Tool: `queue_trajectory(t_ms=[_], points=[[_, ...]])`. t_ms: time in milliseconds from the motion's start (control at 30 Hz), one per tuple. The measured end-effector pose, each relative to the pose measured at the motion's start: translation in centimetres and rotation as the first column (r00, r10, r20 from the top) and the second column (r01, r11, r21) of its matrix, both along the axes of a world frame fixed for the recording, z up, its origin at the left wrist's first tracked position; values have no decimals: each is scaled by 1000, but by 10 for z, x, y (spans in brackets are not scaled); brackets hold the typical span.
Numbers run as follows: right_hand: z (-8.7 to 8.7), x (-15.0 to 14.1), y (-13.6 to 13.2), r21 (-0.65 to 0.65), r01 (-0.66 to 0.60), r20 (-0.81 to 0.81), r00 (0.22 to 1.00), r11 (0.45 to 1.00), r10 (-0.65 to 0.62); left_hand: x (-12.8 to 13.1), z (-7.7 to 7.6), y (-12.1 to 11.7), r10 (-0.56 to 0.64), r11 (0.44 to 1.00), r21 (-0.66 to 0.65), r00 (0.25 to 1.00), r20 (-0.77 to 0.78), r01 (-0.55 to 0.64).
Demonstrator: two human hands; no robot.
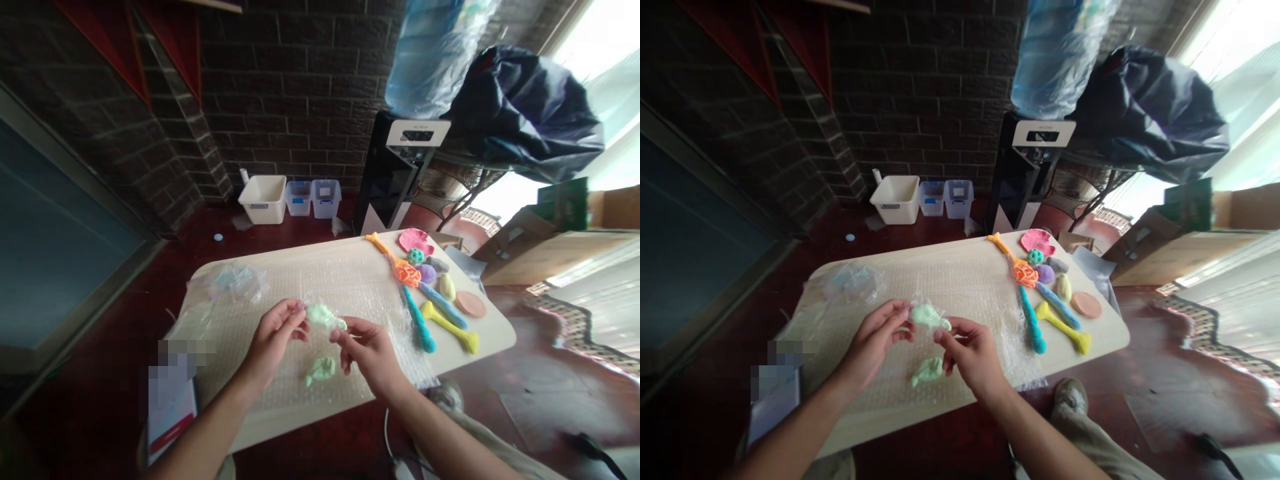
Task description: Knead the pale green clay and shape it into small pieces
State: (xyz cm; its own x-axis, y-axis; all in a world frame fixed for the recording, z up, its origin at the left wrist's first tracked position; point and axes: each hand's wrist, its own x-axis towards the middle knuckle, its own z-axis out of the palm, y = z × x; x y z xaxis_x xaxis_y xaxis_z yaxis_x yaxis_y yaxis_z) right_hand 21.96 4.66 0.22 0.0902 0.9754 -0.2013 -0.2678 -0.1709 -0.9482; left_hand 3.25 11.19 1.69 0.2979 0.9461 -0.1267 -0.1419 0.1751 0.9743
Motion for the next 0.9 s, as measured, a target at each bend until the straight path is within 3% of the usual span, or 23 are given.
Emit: queue_trajectory(t_ms=[133,233,433,567,733,800,900], points=[[-5,2,2,24,0,49,999,1000,-1,1,-3,1,42,996,-82,999,33,-39],[-7,3,1,12,-24,-7,1000,1000,24,-2,-2,0,5,995,-100,989,146,10],[-6,3,-2,46,-61,-65,996,997,64,-3,2,-5,-63,990,121,993,-101,75],[-11,5,-4,21,-131,-104,986,991,132,-2,5,-12,-147,987,60,988,-43,149],[-17,10,-6,-58,-172,-190,969,983,158,-2,-1,-14,-186,982,3,978,-96,187],[-17,9,-5,-61,-135,-167,978,989,123,0,-4,-16,-160,987,-4,982,-101,160],[-15,3,-4,-36,-59,-132,990,998,54,4,-7,-18,9,1000,7,998,-57,-8]])
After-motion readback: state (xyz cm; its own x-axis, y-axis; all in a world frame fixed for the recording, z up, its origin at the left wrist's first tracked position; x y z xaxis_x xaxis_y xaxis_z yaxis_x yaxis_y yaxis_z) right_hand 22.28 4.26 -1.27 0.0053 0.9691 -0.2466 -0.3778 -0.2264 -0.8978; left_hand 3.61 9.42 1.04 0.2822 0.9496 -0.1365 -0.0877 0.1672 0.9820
